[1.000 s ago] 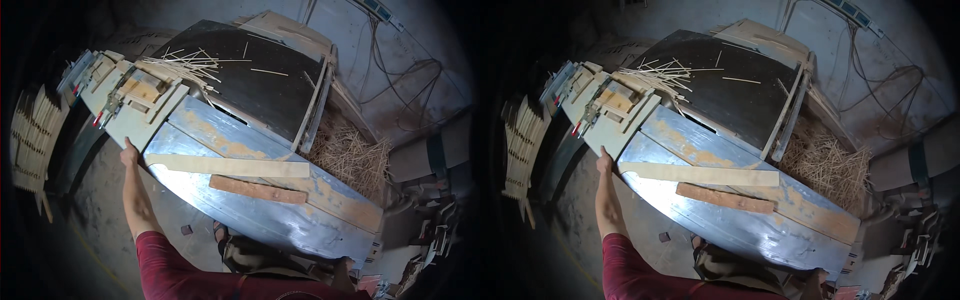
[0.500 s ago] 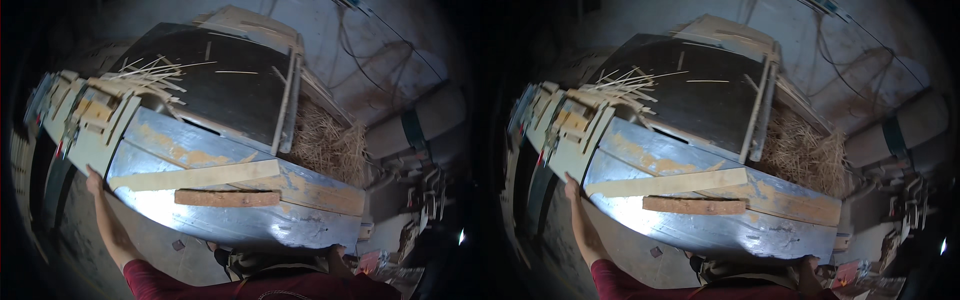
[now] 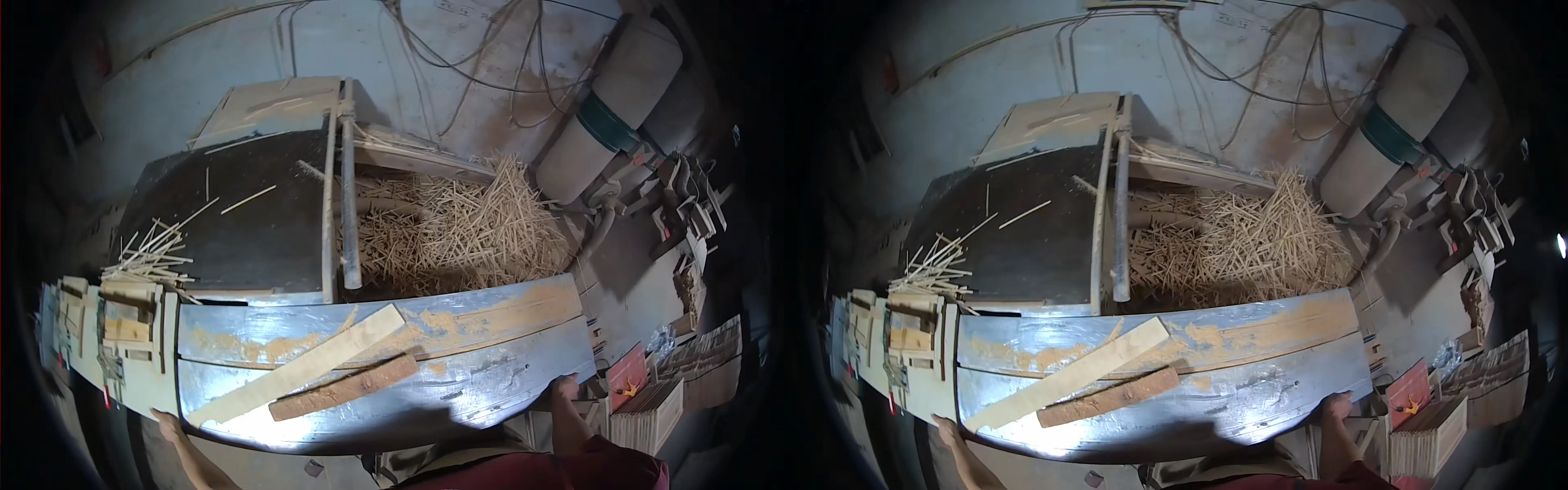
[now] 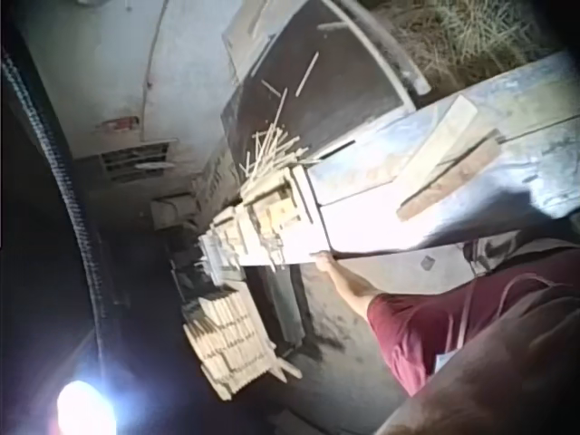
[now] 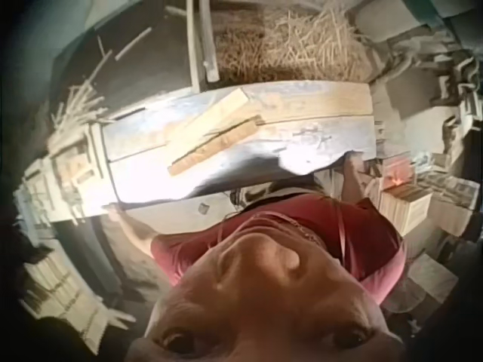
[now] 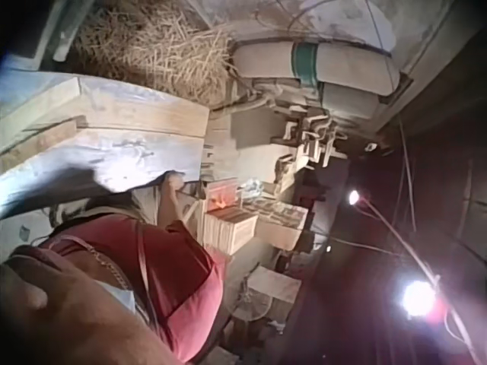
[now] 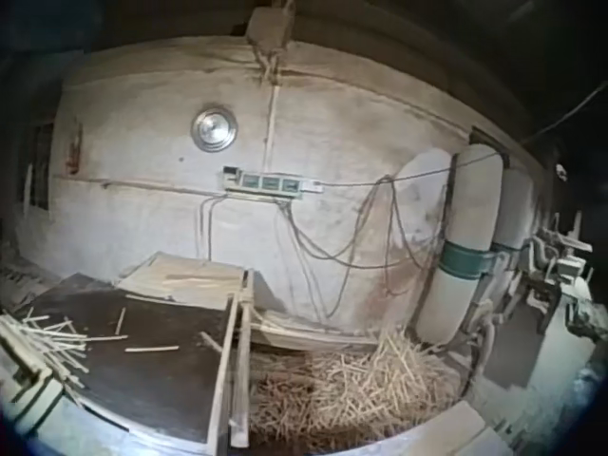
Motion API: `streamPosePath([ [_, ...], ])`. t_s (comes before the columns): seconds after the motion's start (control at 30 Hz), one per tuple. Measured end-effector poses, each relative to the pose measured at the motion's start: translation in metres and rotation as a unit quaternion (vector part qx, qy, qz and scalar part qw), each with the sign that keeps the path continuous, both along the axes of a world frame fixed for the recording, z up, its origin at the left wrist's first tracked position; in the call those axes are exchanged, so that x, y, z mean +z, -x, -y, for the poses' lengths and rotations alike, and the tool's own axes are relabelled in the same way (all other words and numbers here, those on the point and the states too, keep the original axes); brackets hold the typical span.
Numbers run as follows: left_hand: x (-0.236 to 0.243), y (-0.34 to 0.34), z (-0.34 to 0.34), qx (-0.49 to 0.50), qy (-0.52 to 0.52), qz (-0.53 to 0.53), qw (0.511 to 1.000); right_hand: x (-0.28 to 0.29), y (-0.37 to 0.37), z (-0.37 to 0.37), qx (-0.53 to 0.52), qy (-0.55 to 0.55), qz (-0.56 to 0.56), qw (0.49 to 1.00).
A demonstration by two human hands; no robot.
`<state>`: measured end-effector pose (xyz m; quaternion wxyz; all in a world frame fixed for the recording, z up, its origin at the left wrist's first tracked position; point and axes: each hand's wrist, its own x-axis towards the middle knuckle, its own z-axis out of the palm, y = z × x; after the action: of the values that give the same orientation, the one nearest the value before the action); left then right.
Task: Operating a woodworking machine to process wood panels by loading them into a jig and moving them through a cutter.
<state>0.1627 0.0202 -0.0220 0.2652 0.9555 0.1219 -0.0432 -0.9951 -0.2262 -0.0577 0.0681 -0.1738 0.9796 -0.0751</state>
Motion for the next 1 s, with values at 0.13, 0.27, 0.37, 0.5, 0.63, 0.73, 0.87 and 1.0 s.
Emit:
streamPosePath([
  [0.13,-0.017,0.045,0.049,-0.005,-0.008,-0.024,1.000,-0.002,0.049,-0.009,-0.027,0.112,-0.017,0.993],
  [0.27,0.010,0.106,0.055,-0.091,0.064,0.005,0.994,0.006,0.035,-0.004,0.015,0.093,-0.040,0.995],
  [0.37,0.059,0.190,0.098,-0.182,0.102,0.015,0.978,0.035,0.015,0.035,0.039,0.068,-0.048,0.996],
  [0.5,0.097,0.255,0.162,-0.307,0.105,-0.052,0.945,0.030,0.036,0.042,-0.151,0.156,0.029,0.976],
  [0.63,0.067,0.310,0.206,-0.375,0.106,-0.189,0.901,0.072,0.114,-0.020,0.026,0.014,-0.135,0.990],
  [0.73,0.102,0.233,0.151,-0.327,0.088,-0.176,0.924,0.114,-0.062,0.073,0.132,-0.175,-0.238,0.946],
  [0.87,0.109,0.134,0.096,-0.479,-0.442,-0.154,0.743,0.178,-0.326,0.118,0.280,0.487,-0.133,0.816],
  [1.0,0.073,0.080,0.025,-0.168,0.210,-0.378,0.886,0.226,-0.650,0.042,0.565,0.484,0.188,0.641],
])
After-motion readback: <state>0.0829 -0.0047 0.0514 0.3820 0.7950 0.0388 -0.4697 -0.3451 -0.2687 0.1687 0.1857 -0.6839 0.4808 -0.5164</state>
